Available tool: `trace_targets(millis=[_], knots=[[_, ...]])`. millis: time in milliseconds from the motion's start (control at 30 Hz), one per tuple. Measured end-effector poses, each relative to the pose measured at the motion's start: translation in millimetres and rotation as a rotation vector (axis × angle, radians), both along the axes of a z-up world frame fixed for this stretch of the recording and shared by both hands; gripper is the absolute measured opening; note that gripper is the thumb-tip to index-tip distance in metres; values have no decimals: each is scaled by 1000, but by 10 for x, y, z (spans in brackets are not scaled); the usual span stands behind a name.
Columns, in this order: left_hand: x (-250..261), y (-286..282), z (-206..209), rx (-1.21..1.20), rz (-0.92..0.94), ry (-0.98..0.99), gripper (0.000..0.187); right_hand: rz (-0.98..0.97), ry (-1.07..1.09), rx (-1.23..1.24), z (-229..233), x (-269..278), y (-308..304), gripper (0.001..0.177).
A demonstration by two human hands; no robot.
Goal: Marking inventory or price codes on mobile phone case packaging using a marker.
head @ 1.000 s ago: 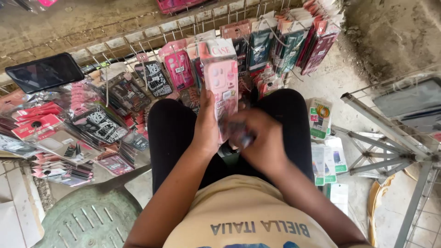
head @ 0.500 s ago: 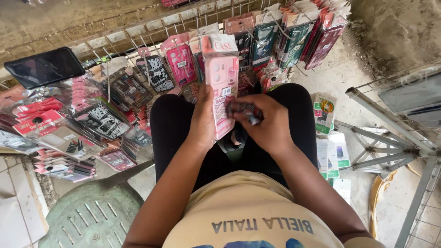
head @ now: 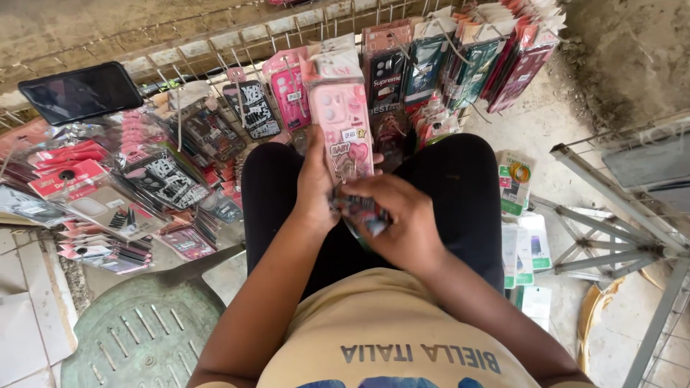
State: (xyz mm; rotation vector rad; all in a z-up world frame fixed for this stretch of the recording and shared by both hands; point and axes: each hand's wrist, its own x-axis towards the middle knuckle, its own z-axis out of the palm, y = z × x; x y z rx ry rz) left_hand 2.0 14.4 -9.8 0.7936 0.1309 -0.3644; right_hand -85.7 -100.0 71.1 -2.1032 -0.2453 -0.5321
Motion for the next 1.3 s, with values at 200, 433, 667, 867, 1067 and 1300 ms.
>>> trace_targets(millis=[200, 433, 667, 867, 1067, 1300], knots=[[-144, -21, 162, -12, -75, 60, 63, -106, 5, -55, -121, 117, -82, 28], [-189, 51, 293, 191, -229, -113, 78, -139, 35, -88, -211, 257, -339, 27], [-148, 87, 237, 456, -368, -213, 74, -87, -2, 7, -49, 155, -232, 27], [-220, 116, 505, 544, -471, -572, 79, -127, -95, -11, 100, 177, -275, 25], [-240, 169, 470, 468, -537, -471, 78, -185, -141, -100, 94, 282, -523, 25], [-180, 296, 12, 639, -547, -551, 64, -83, -46, -126, 410, 250, -569, 23]])
